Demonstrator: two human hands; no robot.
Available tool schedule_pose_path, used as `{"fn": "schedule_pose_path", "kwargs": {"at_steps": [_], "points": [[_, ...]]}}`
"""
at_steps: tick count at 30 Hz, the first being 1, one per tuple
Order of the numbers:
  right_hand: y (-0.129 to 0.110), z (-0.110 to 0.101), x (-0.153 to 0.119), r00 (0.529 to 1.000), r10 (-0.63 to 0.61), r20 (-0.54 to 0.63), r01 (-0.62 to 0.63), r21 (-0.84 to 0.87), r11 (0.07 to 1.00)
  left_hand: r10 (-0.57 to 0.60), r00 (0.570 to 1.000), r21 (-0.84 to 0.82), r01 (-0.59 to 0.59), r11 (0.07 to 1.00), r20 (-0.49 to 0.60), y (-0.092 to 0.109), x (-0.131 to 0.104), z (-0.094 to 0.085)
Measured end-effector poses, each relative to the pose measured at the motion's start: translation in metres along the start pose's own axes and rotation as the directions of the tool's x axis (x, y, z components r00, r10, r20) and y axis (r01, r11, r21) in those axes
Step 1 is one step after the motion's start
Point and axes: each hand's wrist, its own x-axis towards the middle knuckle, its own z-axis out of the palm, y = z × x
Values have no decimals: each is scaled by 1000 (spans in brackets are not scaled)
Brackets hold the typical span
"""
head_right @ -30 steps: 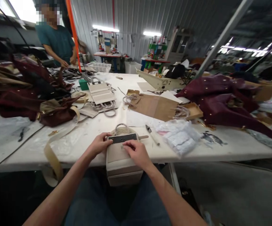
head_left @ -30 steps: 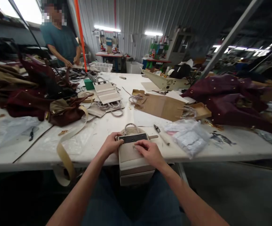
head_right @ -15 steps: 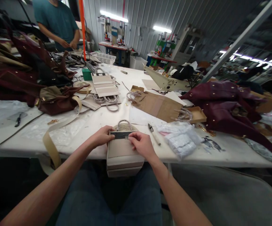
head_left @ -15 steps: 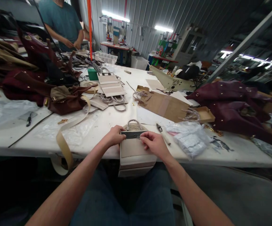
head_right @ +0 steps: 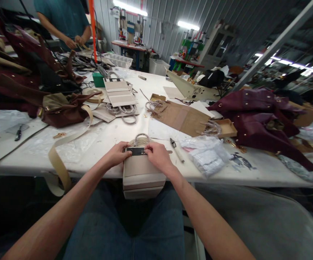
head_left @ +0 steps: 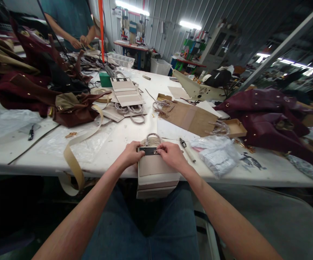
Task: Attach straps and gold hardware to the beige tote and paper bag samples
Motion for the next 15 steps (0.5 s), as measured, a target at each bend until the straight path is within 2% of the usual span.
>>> {"fn": "schedule_pose_path", "kwargs": {"at_steps": [3, 7, 15], "points": [[3, -1, -1, 997, -82, -13, 81, -71, 994, -7, 1000, 5, 7, 1000, -16, 0, -1, 1], [5, -4, -6, 981, -196, 6, 196, -51, 979, -4, 1000, -3, 4, 1000, -15, -2, 0, 2], [2, 3, -25, 969, -245, 41, 248, -177, 952, -12, 999, -7, 11, 1000, -43, -2, -1, 4]]}}
